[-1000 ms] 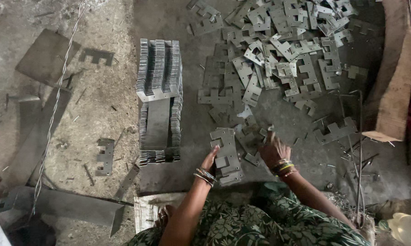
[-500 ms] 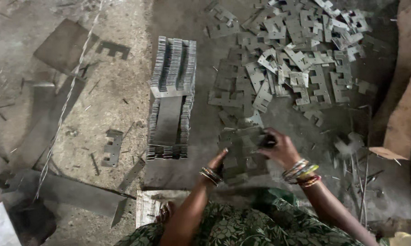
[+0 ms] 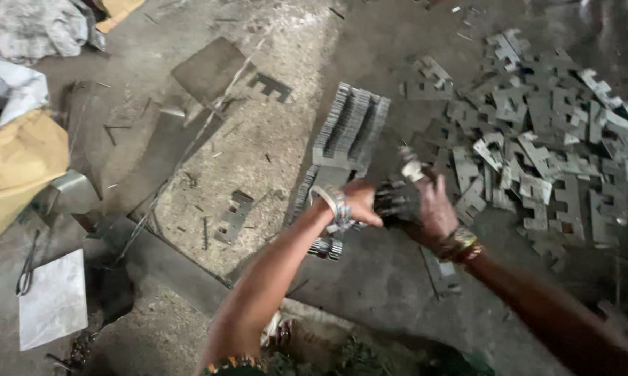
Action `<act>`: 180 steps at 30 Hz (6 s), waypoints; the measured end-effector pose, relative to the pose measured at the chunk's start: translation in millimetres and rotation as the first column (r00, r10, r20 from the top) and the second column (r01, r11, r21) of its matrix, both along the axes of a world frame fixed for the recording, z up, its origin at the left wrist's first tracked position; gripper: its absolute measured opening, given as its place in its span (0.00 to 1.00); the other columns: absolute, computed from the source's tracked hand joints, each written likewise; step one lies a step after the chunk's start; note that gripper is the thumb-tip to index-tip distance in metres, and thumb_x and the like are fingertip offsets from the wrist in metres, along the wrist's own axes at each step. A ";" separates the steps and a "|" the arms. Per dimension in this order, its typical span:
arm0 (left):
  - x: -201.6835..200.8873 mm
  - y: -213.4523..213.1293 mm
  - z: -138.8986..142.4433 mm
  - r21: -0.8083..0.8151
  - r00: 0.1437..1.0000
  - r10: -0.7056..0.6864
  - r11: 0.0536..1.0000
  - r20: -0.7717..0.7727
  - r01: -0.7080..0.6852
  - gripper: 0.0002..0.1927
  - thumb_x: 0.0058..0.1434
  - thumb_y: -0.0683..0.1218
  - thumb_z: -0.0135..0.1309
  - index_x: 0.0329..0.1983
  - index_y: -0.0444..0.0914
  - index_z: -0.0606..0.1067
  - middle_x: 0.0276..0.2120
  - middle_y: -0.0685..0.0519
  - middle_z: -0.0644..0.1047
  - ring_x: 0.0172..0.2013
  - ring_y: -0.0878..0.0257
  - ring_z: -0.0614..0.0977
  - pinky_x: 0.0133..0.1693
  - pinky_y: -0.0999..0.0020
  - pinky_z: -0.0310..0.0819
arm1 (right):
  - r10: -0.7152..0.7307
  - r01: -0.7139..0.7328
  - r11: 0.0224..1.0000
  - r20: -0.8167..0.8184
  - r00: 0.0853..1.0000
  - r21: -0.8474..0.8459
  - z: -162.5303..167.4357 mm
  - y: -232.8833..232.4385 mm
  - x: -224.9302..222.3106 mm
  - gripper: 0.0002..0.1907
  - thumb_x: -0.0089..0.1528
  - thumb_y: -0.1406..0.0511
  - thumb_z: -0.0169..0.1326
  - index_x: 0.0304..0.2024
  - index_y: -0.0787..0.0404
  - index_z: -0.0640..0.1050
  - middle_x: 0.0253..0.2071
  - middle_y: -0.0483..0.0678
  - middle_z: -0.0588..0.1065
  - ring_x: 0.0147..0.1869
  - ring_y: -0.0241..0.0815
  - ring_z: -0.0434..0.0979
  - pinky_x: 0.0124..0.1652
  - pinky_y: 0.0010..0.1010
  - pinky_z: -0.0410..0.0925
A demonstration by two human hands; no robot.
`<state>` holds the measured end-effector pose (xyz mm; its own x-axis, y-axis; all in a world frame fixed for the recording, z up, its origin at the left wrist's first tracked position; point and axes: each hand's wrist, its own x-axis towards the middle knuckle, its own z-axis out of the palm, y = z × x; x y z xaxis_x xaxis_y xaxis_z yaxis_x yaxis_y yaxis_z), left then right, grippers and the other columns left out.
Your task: The person sits on the floor and repeatedly picks up metal brackets from a pile, aligns them, and stacks them into a neat pile. The person uses both hands to handle the brackets and occasionally adjusts the stack.
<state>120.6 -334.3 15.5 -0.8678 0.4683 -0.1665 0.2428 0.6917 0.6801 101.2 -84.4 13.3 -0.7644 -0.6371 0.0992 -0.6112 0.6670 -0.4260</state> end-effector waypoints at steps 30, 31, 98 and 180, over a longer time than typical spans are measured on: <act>-31.3 -139.4 -18.9 0.574 0.488 0.604 0.061 0.630 -0.816 0.46 0.63 0.79 0.22 0.78 0.54 0.49 0.78 0.53 0.47 0.78 0.50 0.41 0.70 0.34 0.26 | -0.273 0.265 0.782 0.072 0.959 -0.564 -62.3 -203.2 -15.1 0.55 0.56 0.56 0.59 0.78 0.67 0.47 0.79 0.67 0.51 0.82 0.64 0.50 0.77 0.45 0.50; -28.7 -136.9 -18.2 0.579 0.528 0.586 0.118 0.615 -0.806 0.47 0.59 0.80 0.19 0.76 0.55 0.54 0.77 0.53 0.51 0.77 0.50 0.43 0.67 0.31 0.23 | -0.283 0.259 0.873 0.002 0.959 -0.413 -66.0 -202.5 -15.1 0.55 0.55 0.54 0.63 0.76 0.64 0.50 0.78 0.67 0.51 0.81 0.64 0.48 0.75 0.48 0.48; 92.1 73.8 -60.9 -0.491 0.714 -0.654 0.550 0.249 0.676 0.23 0.55 0.55 0.65 0.49 0.38 0.75 0.47 0.45 0.78 0.52 0.48 0.79 0.54 0.53 0.74 | -0.882 0.666 0.451 0.184 0.434 0.595 -30.7 318.9 300.0 0.28 0.56 0.43 0.61 0.41 0.59 0.81 0.38 0.60 0.79 0.43 0.61 0.80 0.41 0.50 0.74; 94.7 267.0 -94.7 0.411 0.315 -0.277 0.740 0.908 -0.533 0.39 0.63 0.72 0.44 0.66 0.42 0.68 0.52 0.50 0.80 0.48 0.60 0.83 0.46 0.58 0.80 | -0.454 0.819 0.554 0.770 0.449 -0.151 30.5 279.7 195.1 0.18 0.58 0.63 0.62 0.49 0.62 0.80 0.40 0.48 0.84 0.39 0.34 0.83 0.36 0.31 0.78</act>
